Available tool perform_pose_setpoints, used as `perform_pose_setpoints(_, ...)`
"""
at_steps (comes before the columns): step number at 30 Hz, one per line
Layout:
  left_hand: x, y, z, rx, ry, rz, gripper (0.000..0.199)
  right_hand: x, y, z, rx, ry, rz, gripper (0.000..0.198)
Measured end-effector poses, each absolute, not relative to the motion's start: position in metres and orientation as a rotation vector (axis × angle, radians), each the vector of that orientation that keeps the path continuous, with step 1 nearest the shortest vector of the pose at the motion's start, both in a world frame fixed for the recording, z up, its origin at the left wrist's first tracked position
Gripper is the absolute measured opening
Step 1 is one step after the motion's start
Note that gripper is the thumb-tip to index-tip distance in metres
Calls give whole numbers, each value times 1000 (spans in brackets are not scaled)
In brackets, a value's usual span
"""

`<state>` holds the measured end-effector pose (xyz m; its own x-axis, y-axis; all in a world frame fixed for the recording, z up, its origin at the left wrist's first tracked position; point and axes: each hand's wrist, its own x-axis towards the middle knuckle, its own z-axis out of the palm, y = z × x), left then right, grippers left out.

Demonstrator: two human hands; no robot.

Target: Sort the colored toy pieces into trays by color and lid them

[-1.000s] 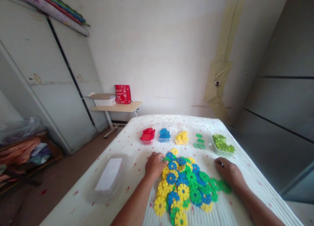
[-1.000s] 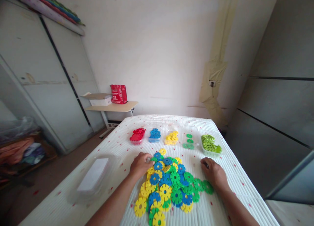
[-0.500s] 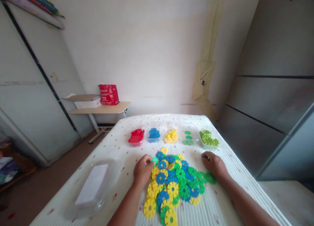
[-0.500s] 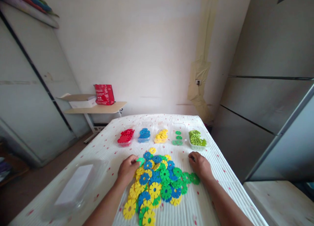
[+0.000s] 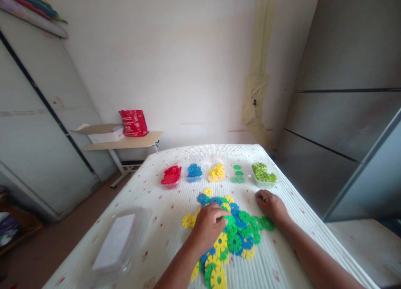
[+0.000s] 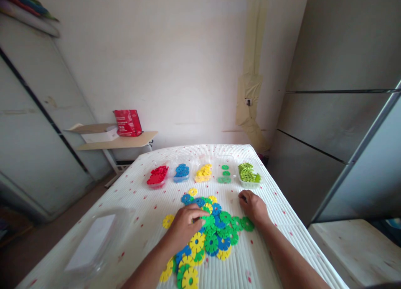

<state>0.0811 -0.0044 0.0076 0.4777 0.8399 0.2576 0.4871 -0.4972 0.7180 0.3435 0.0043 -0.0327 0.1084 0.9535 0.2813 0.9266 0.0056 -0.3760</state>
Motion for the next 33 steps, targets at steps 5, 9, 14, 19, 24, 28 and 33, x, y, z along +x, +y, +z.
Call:
perform_pose_setpoints(5,92,-5,2,2480,1107,649,28,343,4,-33,-1917,-1824,80,20)
perform_pose_setpoints(9,92,-7,-1,2630,1187,566,26,343,4,-32,-1911,-1829,79,20)
perform_pose_setpoints(14,92,-15,-1,2689,1277,498,27,343,3,-32,-1918,-1832,91,19)
perform_pose_setpoints(19,93,-15,-7,2634,1325,525,26,344,4,-34,-1901,-1814,88,20)
perform_pose_setpoints(24,91,-11,-12,2558,1347,656,19,345,6,-37,-1901,-1820,93,20)
perform_pose_setpoints(28,90,-12,-14,2447,1332,795,16,347,5,-35,-1890,-1811,126,21)
perform_pose_setpoints(33,88,-14,-10,2301,1295,882,13,338,-4,-17,-1699,-1912,385,25)
